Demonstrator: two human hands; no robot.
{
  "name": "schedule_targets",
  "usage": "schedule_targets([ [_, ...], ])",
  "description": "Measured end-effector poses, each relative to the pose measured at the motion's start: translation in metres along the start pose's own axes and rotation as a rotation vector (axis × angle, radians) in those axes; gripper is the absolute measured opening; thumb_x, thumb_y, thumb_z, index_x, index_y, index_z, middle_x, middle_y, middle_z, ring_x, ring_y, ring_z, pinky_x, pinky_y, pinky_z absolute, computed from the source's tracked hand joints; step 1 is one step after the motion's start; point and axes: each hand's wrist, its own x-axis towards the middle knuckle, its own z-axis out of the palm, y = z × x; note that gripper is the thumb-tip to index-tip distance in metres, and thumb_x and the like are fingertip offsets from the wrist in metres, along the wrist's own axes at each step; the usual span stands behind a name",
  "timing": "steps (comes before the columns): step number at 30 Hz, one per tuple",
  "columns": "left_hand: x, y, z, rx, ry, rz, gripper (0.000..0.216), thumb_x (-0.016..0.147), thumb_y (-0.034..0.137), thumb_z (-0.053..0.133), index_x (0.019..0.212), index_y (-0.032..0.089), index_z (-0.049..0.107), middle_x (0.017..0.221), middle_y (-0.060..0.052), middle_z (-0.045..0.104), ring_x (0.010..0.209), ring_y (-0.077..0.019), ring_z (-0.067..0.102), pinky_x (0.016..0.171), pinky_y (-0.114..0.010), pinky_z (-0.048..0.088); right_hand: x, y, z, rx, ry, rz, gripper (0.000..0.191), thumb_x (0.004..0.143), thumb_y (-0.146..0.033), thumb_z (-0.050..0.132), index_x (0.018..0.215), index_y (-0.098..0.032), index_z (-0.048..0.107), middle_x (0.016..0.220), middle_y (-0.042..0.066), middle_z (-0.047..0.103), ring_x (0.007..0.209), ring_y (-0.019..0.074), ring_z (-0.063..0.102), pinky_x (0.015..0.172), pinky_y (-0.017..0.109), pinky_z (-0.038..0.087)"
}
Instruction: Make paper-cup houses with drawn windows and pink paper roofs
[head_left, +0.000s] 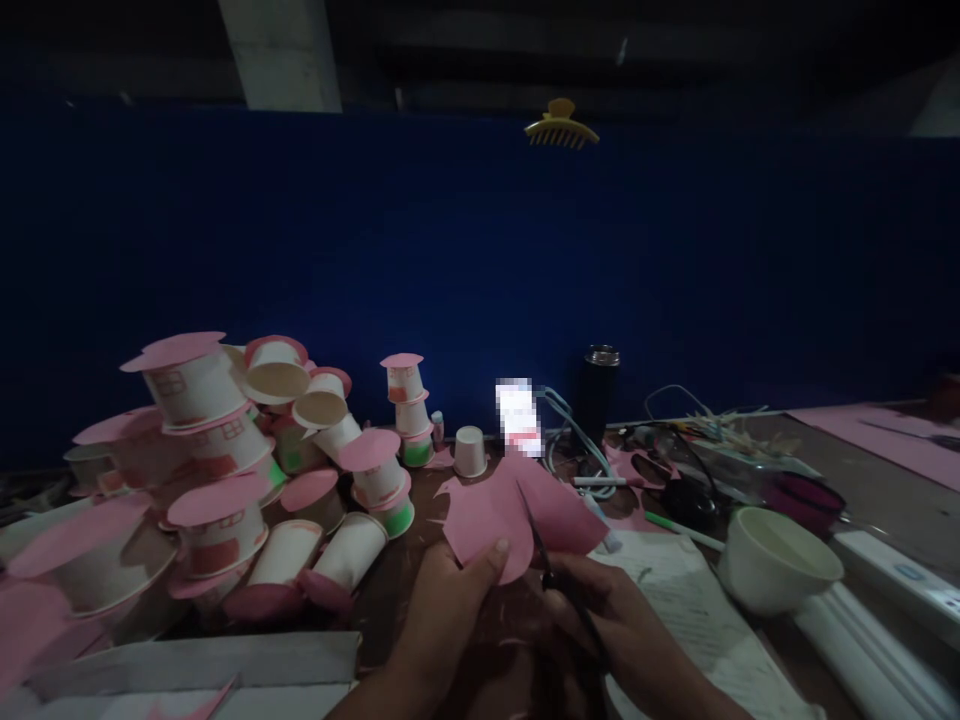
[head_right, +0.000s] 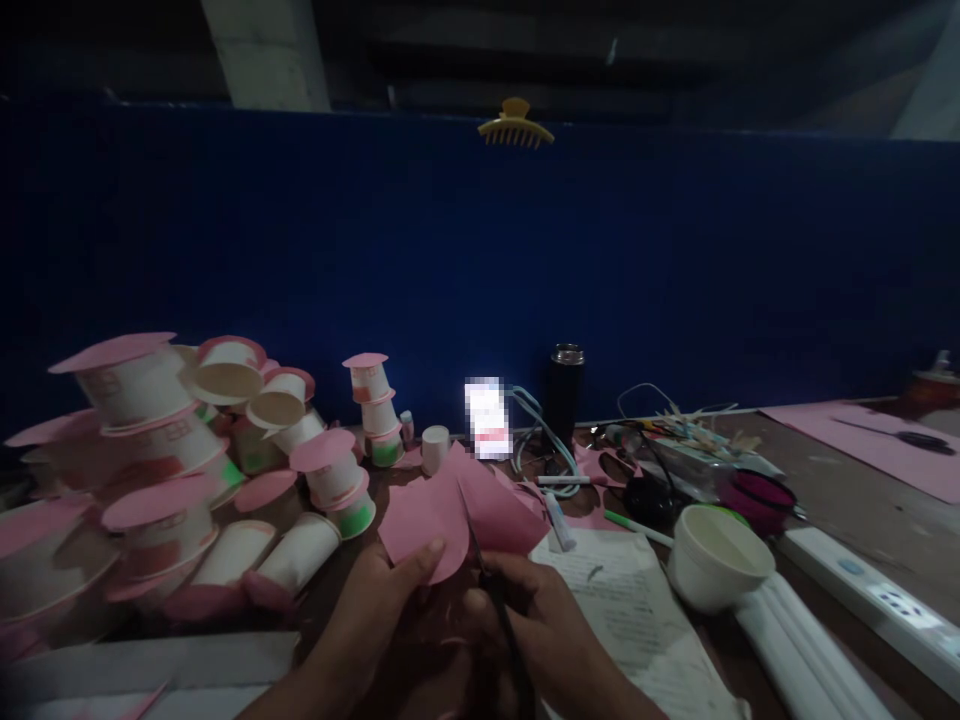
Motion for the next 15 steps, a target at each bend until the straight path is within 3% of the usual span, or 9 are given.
schedule_targets([
  [8, 0.0006, -0.0018, 0.0004, -0.033, 0.031, 0.003, 0.031, 0.067, 0.04, 0.072, 0.083, 0.013, 0.069, 0.063, -0.004, 0.067, 0.057, -0.0179, 0.059, 0.053, -0.026, 0.046, 0.0018, 0.0027, 0.0009, 0.036, -0.026, 0.002, 0.031, 0.077, -0.037, 0.07, 0.103, -0.02, 0.072, 0.081, 0.001, 0.071, 0.079, 0.0202, 0.063, 0.07, 0.027, 0.049],
  [15, 0.006, -0.0056, -0.0034, -0.04, -0.031, -0.013, 0.031, 0.068, 0.041, 0.071, 0.081, 0.012, 0.069, 0.054, -0.001, 0.062, 0.054, -0.0163, 0.056, 0.054, -0.026, 0.046, 0.0025, -0.0057, 0.0063, 0.017, 0.014, 0.017, 0.032, 0.071, -0.041, 0.073, 0.095, -0.02, 0.075, 0.075, 0.0, 0.071, 0.069, 0.0176, 0.062, 0.064, 0.025, 0.047],
])
